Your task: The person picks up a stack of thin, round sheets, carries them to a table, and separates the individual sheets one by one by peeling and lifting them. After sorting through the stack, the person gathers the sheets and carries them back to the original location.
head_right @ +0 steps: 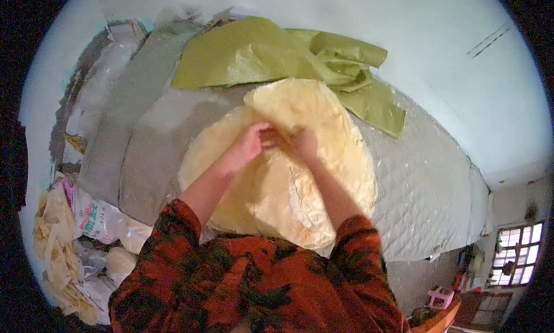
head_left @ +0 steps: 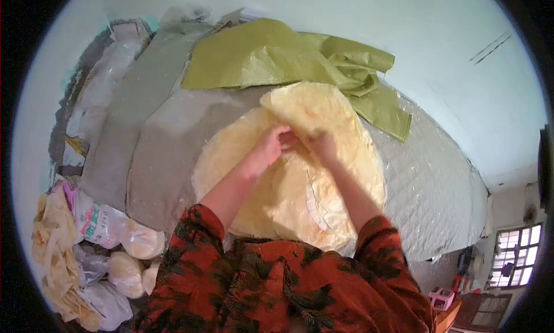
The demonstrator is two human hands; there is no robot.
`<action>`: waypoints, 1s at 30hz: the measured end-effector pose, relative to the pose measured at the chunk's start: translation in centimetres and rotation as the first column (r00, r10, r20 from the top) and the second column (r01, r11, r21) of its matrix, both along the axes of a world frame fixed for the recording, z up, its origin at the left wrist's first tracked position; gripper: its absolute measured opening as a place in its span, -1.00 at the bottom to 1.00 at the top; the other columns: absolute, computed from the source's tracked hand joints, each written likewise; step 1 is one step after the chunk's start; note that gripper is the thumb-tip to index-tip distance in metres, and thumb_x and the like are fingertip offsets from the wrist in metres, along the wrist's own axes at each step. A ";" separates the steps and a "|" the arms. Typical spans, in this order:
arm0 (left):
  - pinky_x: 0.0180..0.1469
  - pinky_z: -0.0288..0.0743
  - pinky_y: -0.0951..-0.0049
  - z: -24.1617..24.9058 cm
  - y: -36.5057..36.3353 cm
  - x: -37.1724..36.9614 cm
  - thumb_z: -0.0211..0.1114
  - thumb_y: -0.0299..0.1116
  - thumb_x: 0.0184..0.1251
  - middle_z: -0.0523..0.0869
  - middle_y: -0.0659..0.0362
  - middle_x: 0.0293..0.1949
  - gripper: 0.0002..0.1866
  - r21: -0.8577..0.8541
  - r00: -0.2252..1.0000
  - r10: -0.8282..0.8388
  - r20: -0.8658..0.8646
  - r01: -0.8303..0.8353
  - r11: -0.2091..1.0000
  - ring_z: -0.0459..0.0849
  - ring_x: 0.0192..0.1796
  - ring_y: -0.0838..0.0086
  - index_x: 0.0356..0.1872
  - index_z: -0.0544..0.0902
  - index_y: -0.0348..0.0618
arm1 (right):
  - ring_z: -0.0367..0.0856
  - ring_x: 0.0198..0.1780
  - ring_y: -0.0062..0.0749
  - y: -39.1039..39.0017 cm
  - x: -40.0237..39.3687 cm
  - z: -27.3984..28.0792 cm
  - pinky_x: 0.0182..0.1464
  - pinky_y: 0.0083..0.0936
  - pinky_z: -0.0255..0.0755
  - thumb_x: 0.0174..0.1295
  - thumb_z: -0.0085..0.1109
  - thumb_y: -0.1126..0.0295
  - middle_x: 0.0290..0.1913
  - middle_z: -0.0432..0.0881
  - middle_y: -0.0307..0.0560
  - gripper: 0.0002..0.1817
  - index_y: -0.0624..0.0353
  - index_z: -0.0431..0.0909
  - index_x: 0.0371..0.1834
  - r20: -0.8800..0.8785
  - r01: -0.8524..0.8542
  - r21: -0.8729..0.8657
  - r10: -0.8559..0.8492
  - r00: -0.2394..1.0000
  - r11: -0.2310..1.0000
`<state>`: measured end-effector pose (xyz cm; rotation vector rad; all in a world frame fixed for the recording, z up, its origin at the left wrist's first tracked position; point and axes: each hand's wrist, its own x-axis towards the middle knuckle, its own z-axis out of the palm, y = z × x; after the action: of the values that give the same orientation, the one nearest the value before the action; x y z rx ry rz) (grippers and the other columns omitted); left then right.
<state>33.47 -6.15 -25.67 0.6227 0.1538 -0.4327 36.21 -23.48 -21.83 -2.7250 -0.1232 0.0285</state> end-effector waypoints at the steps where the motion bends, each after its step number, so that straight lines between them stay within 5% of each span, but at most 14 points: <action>1: -0.24 0.50 0.35 0.3 0.1 -0.5 0.15 -0.29 0.11 0.60 0.15 -0.30 -0.79 0.323 0.966 0.259 0.002 -0.246 0.914 0.58 -0.24 0.36 -0.24 0.52 -0.09 | 0.60 -0.28 -0.06 -3.0 4.3 0.4 -0.21 -0.24 0.44 -0.13 0.30 0.10 -0.39 0.61 0.16 -0.57 0.23 0.56 -0.33 0.100 -0.037 -0.098 0.046 0.994 0.994; 2: -0.23 0.50 0.34 -1.6 0.5 0.2 0.16 -0.31 0.08 0.59 0.13 -0.29 -0.77 0.451 0.946 0.310 -0.089 -0.239 0.860 0.57 -0.22 0.34 -0.23 0.51 -0.10 | 0.61 -0.28 -0.11 -6.0 8.5 1.6 -0.20 -0.26 0.44 -0.11 0.28 0.12 -0.38 0.62 0.16 -0.57 0.27 0.57 -0.30 0.202 -0.063 -0.195 0.103 0.974 0.979; 4: -0.23 0.50 0.33 -6.1 0.8 2.6 0.18 -0.32 0.06 0.58 0.12 -0.28 -0.75 0.565 0.915 0.371 -0.158 -0.225 0.794 0.57 -0.21 0.31 -0.21 0.50 -0.12 | 0.60 -0.29 -0.10 -8.0 11.6 13.5 -0.26 -0.21 0.45 -0.12 0.30 0.16 -0.33 0.62 0.12 -0.61 0.23 0.57 -0.31 0.255 0.118 -0.035 -0.105 0.961 0.992; 7: -0.26 0.50 0.33 -7.9 -0.1 3.8 0.20 -0.39 0.00 0.54 0.04 -0.24 -0.74 0.682 0.944 0.323 -0.070 -0.191 0.706 0.57 -0.20 0.23 -0.25 0.49 -0.22 | 0.62 -0.30 -0.08 -7.7 9.2 26.0 -0.25 -0.24 0.47 0.00 0.21 0.24 -0.38 0.63 0.11 -0.71 0.19 0.60 -0.26 0.320 -0.098 0.095 0.063 0.945 0.991; 8: -0.23 0.51 0.31 -6.0 -0.9 3.7 0.19 -0.42 -0.01 0.53 -0.02 -0.22 -0.73 0.934 0.929 0.365 0.060 -0.181 0.309 0.57 -0.19 0.18 -0.24 0.47 -0.29 | 0.62 -0.30 -0.08 -7.0 8.1 27.4 -0.25 -0.24 0.47 0.00 0.21 0.24 -0.38 0.63 0.11 -0.71 0.19 0.60 -0.26 0.325 -0.102 0.090 0.067 0.943 0.991; 9: -0.21 0.51 0.28 -4.6 -1.4 3.9 0.19 -0.44 -0.02 0.51 -0.07 -0.20 -0.71 0.976 0.918 0.346 0.196 -0.149 -0.160 0.57 -0.19 0.13 -0.24 0.45 -0.36 | 0.61 -0.30 -0.06 -6.3 7.0 28.2 -0.24 -0.25 0.47 0.03 0.17 0.24 -0.37 0.62 0.12 -0.73 0.15 0.61 -0.25 0.421 -0.107 -0.050 0.118 0.899 0.993; 10: -0.21 0.51 0.28 -4.1 -1.5 4.2 0.19 -0.44 -0.02 0.51 -0.07 -0.20 -0.71 0.975 0.915 0.350 0.202 -0.156 -0.156 0.57 -0.19 0.13 -0.24 0.45 -0.36 | 0.61 -0.29 -0.03 -5.8 6.1 28.6 -0.23 -0.26 0.47 0.06 0.14 0.25 -0.36 0.62 0.14 -0.75 0.11 0.62 -0.24 0.505 -0.097 -0.190 0.181 0.844 0.977; 12: -0.10 0.47 0.19 -3.5 -1.6 4.7 0.18 -0.47 -0.02 0.47 -0.13 -0.17 -0.64 0.908 0.981 0.030 0.190 -0.164 -0.386 0.55 -0.13 0.08 -0.18 0.38 -0.44 | 0.59 -0.29 -0.03 -4.4 4.2 24.8 -0.21 -0.27 0.46 0.04 0.10 0.27 -0.36 0.61 0.11 -0.72 0.01 0.59 -0.16 0.421 0.010 -0.260 0.104 0.901 0.965; 13: -0.10 0.47 0.19 -2.6 -1.5 4.8 0.18 -0.47 -0.02 0.47 -0.13 -0.17 -0.64 0.907 0.980 0.037 0.194 -0.165 -0.388 0.55 -0.13 0.08 -0.18 0.38 -0.44 | 0.60 -0.33 -0.07 -4.5 3.8 21.0 -0.25 -0.23 0.45 0.07 0.00 0.35 -0.35 0.62 0.03 -0.71 -0.04 0.58 -0.13 0.484 -0.079 -0.352 0.254 0.838 0.933; 15: 0.02 0.39 0.17 -0.6 -1.6 4.6 0.17 -0.46 -0.01 0.43 -0.17 -0.12 -0.55 0.997 0.919 0.389 0.071 -0.077 0.002 0.49 -0.04 0.02 -0.08 0.30 -0.48 | 0.58 -0.41 -0.19 -4.4 3.0 11.1 -0.35 -0.27 0.43 0.10 -0.11 0.43 -0.34 0.61 -0.06 -0.72 -0.08 0.60 -0.22 0.536 -0.129 -0.418 0.359 0.764 0.899; 18: 0.02 0.39 0.21 -2.5 -0.6 4.7 0.17 -0.47 -0.01 0.40 -0.20 -0.07 -0.52 0.969 0.913 0.326 0.247 -0.232 -0.084 0.47 -0.03 -0.05 -0.05 0.27 -0.49 | 0.61 -0.40 -0.15 -3.0 0.9 -2.4 -0.39 -0.22 0.47 0.09 -0.05 0.32 -0.43 0.61 -0.03 -0.81 -0.03 0.60 -0.33 0.271 -0.165 -0.388 0.283 0.920 0.907; 24: -0.01 0.40 0.20 -3.1 1.5 5.4 0.19 -0.42 0.02 0.50 -0.23 -0.10 -0.49 0.950 0.939 0.154 0.308 -0.294 -0.108 0.51 -0.05 -0.03 0.01 0.27 -0.38 | 0.59 -0.34 -0.03 -3.1 -0.3 -2.6 -0.29 -0.24 0.46 -0.09 0.23 0.23 -0.42 0.60 0.08 -0.73 0.03 0.62 -0.29 0.168 -0.156 -0.088 0.169 0.971 0.984; 28: -0.08 0.43 0.16 1.3 1.2 4.4 0.22 -0.40 0.01 0.56 -0.21 -0.18 -0.47 0.932 0.919 0.157 0.361 -0.354 -0.073 0.54 -0.09 -0.02 0.03 0.26 -0.33 | 0.58 -0.36 0.01 -4.6 1.5 0.8 -0.31 -0.23 0.43 -0.10 0.22 0.25 -0.44 0.60 0.12 -0.73 0.11 0.62 -0.32 0.078 -0.061 0.179 0.048 0.996 0.982; 30: -0.22 0.46 0.13 1.9 1.2 4.4 0.26 -0.39 -0.03 0.59 -0.17 -0.21 -0.46 0.973 0.959 0.162 0.233 -0.229 -0.040 0.59 -0.14 0.05 0.00 0.29 -0.35 | 0.58 -0.36 0.04 -4.9 1.8 1.2 -0.34 -0.24 0.42 -0.09 0.19 0.26 -0.46 0.59 0.16 -0.76 0.19 0.60 -0.41 0.060 -0.006 0.336 -0.016 0.998 0.942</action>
<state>37.83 -4.92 -23.82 2.1178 0.5466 0.1106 38.00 -28.33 -20.60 -2.3845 -0.1262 -0.0731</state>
